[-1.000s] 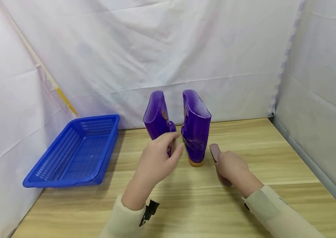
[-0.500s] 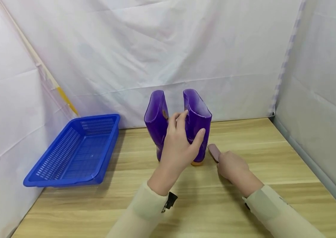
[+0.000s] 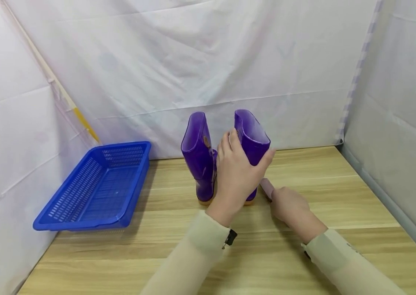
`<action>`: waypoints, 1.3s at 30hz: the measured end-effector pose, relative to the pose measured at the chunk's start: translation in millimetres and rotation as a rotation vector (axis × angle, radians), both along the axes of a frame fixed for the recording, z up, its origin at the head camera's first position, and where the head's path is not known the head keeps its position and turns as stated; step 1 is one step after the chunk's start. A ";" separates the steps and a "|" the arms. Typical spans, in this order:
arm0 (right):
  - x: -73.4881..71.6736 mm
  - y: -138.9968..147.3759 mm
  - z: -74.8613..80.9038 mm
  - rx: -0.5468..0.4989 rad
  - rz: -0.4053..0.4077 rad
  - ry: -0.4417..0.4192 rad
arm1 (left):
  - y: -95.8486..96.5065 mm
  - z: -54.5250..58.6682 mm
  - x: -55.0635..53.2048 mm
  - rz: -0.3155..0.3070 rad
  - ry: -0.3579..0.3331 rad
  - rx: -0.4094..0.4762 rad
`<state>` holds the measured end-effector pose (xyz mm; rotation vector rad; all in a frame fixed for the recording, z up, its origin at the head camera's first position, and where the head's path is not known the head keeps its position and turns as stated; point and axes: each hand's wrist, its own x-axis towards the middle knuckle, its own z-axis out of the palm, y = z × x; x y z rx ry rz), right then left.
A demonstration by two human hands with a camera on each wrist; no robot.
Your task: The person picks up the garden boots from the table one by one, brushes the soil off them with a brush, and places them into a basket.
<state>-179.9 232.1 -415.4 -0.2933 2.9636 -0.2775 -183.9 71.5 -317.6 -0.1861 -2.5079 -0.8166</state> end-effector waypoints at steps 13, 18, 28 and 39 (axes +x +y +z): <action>0.6 4.1 -8.0 0.027 -0.039 0.013 | -6.6 -6.7 7.2 -0.047 -0.011 0.278; 0.3 5.8 -8.1 0.004 -0.058 -0.038 | -15.2 -12.3 13.2 -0.125 -0.103 0.524; -1.1 10.5 2.3 -0.089 -0.076 -0.118 | -30.7 -21.4 18.8 -0.221 -0.120 0.717; 11.7 -0.9 52.4 -0.238 -0.067 -0.048 | -36.7 -14.0 28.9 -0.201 -0.073 0.718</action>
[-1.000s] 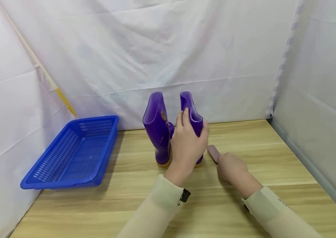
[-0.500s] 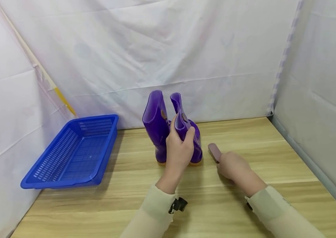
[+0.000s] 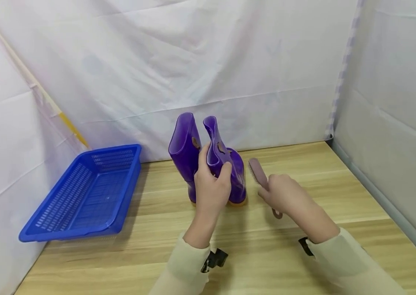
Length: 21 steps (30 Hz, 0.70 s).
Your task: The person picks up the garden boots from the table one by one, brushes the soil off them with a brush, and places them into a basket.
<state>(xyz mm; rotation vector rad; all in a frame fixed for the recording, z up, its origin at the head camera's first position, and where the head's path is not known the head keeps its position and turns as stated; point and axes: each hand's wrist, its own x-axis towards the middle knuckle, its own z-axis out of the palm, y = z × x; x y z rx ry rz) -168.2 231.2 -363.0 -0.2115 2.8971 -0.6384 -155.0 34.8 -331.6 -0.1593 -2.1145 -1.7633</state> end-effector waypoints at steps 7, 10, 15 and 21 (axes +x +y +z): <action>19.9 -20.9 40.1 -0.200 -0.031 0.064 | -9.5 1.9 9.7 -0.059 -0.012 0.053; 29.5 -33.0 52.5 -0.247 -0.027 0.114 | -15.2 -0.8 11.5 -0.086 -0.004 0.100; 42.8 -54.1 61.6 -0.359 -0.009 0.228 | -23.7 -7.9 11.8 -0.130 -0.024 0.195; 51.3 -75.9 53.6 -0.457 0.003 0.379 | -29.7 -17.3 12.2 -0.191 -0.037 0.286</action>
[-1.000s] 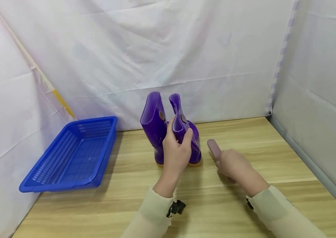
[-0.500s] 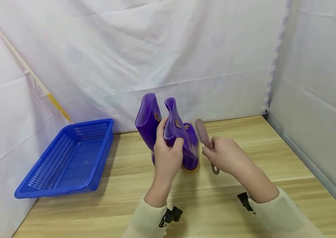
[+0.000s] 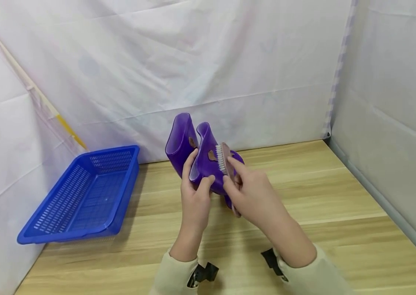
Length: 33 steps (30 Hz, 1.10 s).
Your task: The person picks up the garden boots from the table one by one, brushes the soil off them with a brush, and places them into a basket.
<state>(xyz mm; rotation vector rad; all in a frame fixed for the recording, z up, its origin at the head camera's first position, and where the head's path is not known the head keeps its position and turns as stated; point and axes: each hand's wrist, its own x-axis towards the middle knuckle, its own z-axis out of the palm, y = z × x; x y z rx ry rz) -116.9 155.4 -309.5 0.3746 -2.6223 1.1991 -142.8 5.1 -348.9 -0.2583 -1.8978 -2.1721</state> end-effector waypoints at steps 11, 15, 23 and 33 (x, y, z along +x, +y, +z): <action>3.0 -17.4 -13.4 -0.110 0.019 0.041 | -4.0 -6.8 0.8 -0.124 -0.001 0.110; 0.7 -19.8 -14.8 -0.078 0.007 0.081 | -5.8 -9.1 -1.5 -0.168 -0.025 0.162; -4.6 -19.2 -18.1 0.066 -0.004 0.054 | -7.2 -15.0 -6.4 -0.228 -0.034 0.260; -4.6 -10.2 -23.2 0.064 -0.021 -0.116 | -10.9 -15.6 -9.6 -0.213 0.005 0.290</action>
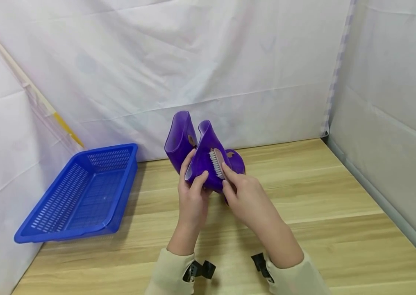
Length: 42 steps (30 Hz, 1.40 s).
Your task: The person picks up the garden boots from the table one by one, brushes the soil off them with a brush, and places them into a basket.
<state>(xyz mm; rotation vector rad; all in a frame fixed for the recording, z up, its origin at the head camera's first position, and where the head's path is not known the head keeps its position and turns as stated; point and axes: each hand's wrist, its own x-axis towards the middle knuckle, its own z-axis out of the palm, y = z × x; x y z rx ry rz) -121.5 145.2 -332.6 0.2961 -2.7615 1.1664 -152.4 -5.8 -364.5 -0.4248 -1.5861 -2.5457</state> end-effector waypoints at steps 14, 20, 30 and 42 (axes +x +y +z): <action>-1.7 -3.0 1.3 -0.045 -0.042 0.178 | -1.5 -2.6 -0.8 0.000 -0.006 0.003; -15.0 -11.4 2.3 0.045 -0.016 0.328 | -2.1 -3.0 -1.0 -0.012 -0.002 -0.008; -23.5 4.0 -26.5 0.287 0.113 0.494 | -5.2 -5.5 -0.3 0.025 -0.006 -0.021; -5.9 28.2 -30.2 0.258 0.060 0.367 | -4.3 -6.6 2.1 0.029 0.018 -0.051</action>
